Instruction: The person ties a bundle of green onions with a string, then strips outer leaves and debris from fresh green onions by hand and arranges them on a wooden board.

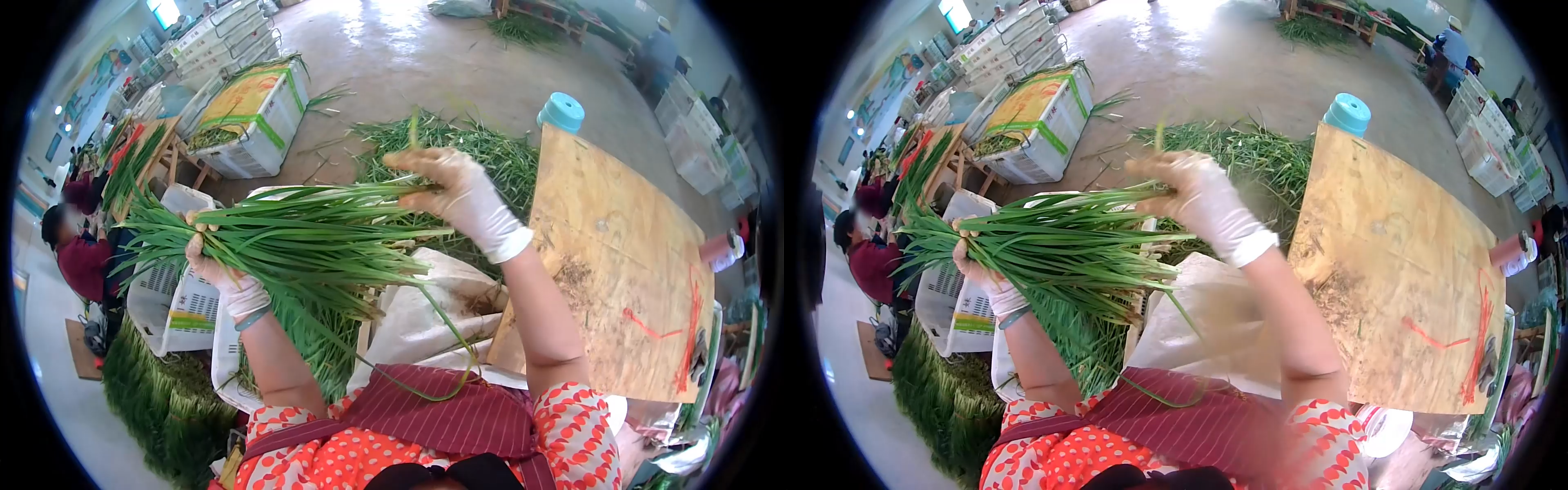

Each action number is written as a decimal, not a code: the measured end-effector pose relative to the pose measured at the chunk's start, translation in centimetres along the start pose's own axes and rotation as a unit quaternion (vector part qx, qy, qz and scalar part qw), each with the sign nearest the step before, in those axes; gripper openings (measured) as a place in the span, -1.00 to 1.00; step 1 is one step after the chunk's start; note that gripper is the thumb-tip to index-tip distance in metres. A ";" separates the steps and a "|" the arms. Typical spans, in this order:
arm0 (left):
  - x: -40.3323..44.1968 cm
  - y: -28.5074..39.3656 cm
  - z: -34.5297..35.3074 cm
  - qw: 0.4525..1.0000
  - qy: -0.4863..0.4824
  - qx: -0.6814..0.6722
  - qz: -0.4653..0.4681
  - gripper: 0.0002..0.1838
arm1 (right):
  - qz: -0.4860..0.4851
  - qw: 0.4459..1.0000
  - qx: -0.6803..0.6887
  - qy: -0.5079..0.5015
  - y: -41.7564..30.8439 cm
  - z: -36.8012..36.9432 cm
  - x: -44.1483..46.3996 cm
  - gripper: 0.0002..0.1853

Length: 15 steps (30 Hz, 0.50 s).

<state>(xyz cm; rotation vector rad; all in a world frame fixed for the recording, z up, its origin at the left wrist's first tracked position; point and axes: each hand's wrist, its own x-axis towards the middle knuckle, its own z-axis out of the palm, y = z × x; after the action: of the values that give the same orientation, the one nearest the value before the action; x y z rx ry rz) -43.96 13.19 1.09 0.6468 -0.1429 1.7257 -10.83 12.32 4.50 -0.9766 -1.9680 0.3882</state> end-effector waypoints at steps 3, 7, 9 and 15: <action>-0.2 -0.3 0.2 1.000 -0.011 0.000 -0.013 -0.72 | 0.050 0.996 -0.070 -0.038 0.7 1.8 -0.2 -0.65; -0.3 -0.3 0.2 1.000 -0.010 0.013 0.009 -0.71 | 0.207 0.904 0.373 0.028 0.1 2.9 -0.8 -0.80; -0.3 0.0 -0.2 0.999 -0.025 0.024 0.002 -0.71 | 0.216 0.911 0.352 0.011 0.0 3.0 -1.1 -0.78; -0.7 0.1 0.1 1.000 -0.014 0.004 0.000 -0.70 | 0.237 0.885 0.392 0.076 0.5 2.5 -1.7 -0.74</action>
<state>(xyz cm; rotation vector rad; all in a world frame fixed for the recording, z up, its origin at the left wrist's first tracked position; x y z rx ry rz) -43.91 12.52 0.79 0.6780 -0.1555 1.7175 -12.11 11.57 1.85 -0.8830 -1.2063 1.2302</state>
